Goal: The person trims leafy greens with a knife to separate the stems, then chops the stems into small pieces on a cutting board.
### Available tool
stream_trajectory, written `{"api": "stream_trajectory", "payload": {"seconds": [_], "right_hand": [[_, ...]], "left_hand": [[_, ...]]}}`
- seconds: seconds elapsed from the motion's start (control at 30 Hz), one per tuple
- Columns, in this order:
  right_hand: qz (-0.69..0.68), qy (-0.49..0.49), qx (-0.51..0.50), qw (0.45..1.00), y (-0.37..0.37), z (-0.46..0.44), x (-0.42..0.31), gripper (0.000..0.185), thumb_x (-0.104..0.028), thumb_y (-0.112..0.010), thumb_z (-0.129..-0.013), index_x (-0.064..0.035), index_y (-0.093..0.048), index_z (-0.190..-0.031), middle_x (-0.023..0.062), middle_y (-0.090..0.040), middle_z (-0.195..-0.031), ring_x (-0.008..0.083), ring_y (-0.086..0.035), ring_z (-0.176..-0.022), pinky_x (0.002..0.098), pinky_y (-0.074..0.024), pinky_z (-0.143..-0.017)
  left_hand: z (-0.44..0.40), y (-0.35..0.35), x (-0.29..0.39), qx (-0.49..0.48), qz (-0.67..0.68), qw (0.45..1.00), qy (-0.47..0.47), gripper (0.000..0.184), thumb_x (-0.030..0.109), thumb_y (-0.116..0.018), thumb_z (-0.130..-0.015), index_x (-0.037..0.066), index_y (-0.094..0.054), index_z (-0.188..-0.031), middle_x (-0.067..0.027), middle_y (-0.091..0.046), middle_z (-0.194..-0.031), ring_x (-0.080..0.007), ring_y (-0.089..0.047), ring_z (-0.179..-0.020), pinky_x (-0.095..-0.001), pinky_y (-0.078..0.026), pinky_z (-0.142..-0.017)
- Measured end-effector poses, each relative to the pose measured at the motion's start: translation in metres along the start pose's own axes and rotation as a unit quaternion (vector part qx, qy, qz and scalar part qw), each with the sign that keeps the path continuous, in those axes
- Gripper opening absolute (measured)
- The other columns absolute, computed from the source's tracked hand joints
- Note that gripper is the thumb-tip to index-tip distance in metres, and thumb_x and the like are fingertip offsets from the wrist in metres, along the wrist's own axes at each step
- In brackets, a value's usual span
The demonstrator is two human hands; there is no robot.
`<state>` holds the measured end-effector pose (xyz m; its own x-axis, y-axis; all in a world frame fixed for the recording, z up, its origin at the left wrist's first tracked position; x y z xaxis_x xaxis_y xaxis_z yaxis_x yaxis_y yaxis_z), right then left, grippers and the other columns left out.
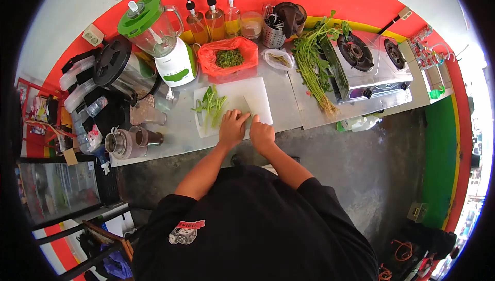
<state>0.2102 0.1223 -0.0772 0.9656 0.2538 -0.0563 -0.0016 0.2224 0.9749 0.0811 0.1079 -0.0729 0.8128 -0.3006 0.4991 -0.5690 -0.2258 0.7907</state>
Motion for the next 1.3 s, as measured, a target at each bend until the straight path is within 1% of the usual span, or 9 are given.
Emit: {"api": "stream_trajectory", "payload": {"seconds": [0.07,0.27,0.47,0.6,0.8,0.97,1.1,1.2,1.3], "right_hand": [[-0.019,0.023,0.021,0.999,0.003,-0.006,0.0,0.021,-0.012,-0.06,-0.09,-0.0025,-0.048,-0.104,0.0143,-0.072,-0.074,0.0305,-0.075,-0.07,0.0401,-0.06,-0.06],[-0.012,0.002,0.004,1.0,0.004,0.005,-0.002,0.021,-0.011,-0.06,-0.089,-0.0025,-0.048,-0.103,0.0138,-0.072,-0.073,0.0303,-0.074,-0.069,0.0403,-0.0598,-0.06],[-0.004,0.029,0.029,0.999,0.004,-0.001,-0.001,0.018,-0.011,-0.059,-0.09,-0.0025,-0.049,-0.103,0.013,-0.071,-0.07,0.03,-0.074,-0.068,0.0395,-0.0591,-0.057],[-0.004,0.003,-0.002,1.0,0.004,0.004,-0.002,0.018,-0.012,-0.058,-0.09,-0.0027,-0.049,-0.102,0.0131,-0.071,-0.07,0.0298,-0.074,-0.067,0.039,-0.0591,-0.057],[-0.008,0.021,0.043,0.999,0.003,-0.006,-0.002,0.018,-0.012,-0.058,-0.09,-0.0026,-0.049,-0.103,0.0138,-0.071,-0.069,0.0301,-0.074,-0.066,0.0402,-0.0592,-0.057],[-0.001,0.001,-0.008,1.0,0.004,0.004,-0.003,0.019,-0.012,-0.058,-0.091,-0.0022,-0.048,-0.104,0.0145,-0.072,-0.073,0.0305,-0.075,-0.07,0.0395,-0.0599,-0.06],[-0.024,0.001,-0.002,1.0,0.0,-0.003,-0.002,0.019,-0.012,-0.058,-0.091,-0.0017,-0.048,-0.104,0.0149,-0.072,-0.073,0.0317,-0.074,-0.07,0.0404,-0.0599,-0.06],[-0.025,0.02,0.032,0.999,0.003,-0.006,-0.002,0.022,-0.012,-0.057,-0.091,-0.0005,-0.049,-0.107,0.015,-0.072,-0.073,0.0323,-0.074,-0.069,0.0409,-0.0598,-0.059],[0.001,0.02,-0.001,1.0,0.006,0.002,-0.005,0.022,-0.012,-0.057,-0.091,-0.0004,-0.049,-0.108,0.0144,-0.072,-0.072,0.0321,-0.074,-0.069,0.0411,-0.0597,-0.059]], "left_hand": [[-0.001,0.002,0.001,0.004,0.003,1.0,-0.005,0.035,0.006,-0.064,-0.083,0.019,-0.07,-0.115,-0.0027,-0.053,-0.095,-0.0242,-0.052,-0.095,-0.0396,-0.043,-0.084],[0.001,-0.004,-0.003,-0.004,-0.004,1.0,0.0,0.035,0.006,-0.065,-0.082,0.018,-0.07,-0.114,-0.0026,-0.054,-0.095,-0.0245,-0.052,-0.095,-0.0395,-0.043,-0.084],[-0.001,-0.001,-0.002,0.006,0.005,1.0,0.003,0.033,0.006,-0.066,-0.082,0.018,-0.071,-0.112,-0.0024,-0.054,-0.095,-0.0241,-0.052,-0.094,-0.0387,-0.044,-0.082],[0.0,-0.002,-0.003,0.013,0.006,1.0,-0.001,0.032,0.007,-0.067,-0.082,0.019,-0.072,-0.112,-0.0023,-0.054,-0.095,-0.0238,-0.053,-0.095,-0.0384,-0.044,-0.082],[0.0,-0.001,-0.003,0.021,0.006,1.0,-0.002,0.029,0.007,-0.067,-0.082,0.018,-0.072,-0.108,-0.0019,-0.055,-0.095,-0.0237,-0.053,-0.094,-0.0384,-0.045,-0.082],[0.0,-0.001,-0.003,0.032,0.011,0.999,0.003,0.029,0.008,-0.068,-0.082,0.018,-0.073,-0.108,-0.0015,-0.055,-0.094,-0.0235,-0.054,-0.094,-0.0385,-0.046,-0.082],[0.001,-0.001,-0.003,0.039,0.015,0.999,-0.003,0.028,0.008,-0.068,-0.082,0.018,-0.073,-0.108,-0.0012,-0.055,-0.094,-0.0233,-0.054,-0.093,-0.0388,-0.046,-0.082],[0.0,-0.002,-0.004,0.047,0.011,0.999,-0.002,0.027,0.008,-0.068,-0.082,0.018,-0.073,-0.107,-0.001,-0.055,-0.094,-0.0235,-0.054,-0.093,-0.0389,-0.046,-0.082],[0.001,-0.003,-0.006,0.03,0.019,0.999,0.014,0.027,0.008,-0.067,-0.082,0.018,-0.073,-0.107,-0.001,-0.055,-0.094,-0.0237,-0.054,-0.094,-0.039,-0.045,-0.083]]}}
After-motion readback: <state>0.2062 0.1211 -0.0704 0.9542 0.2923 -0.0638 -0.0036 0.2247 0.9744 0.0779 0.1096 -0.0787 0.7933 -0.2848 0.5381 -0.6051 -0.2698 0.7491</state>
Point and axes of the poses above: each hand's wrist, its own z-axis away from the middle knuckle, its own y-axis out of the back of the hand, x = y × z, the point moved 4 cm from there along -z, towards the middle knuckle
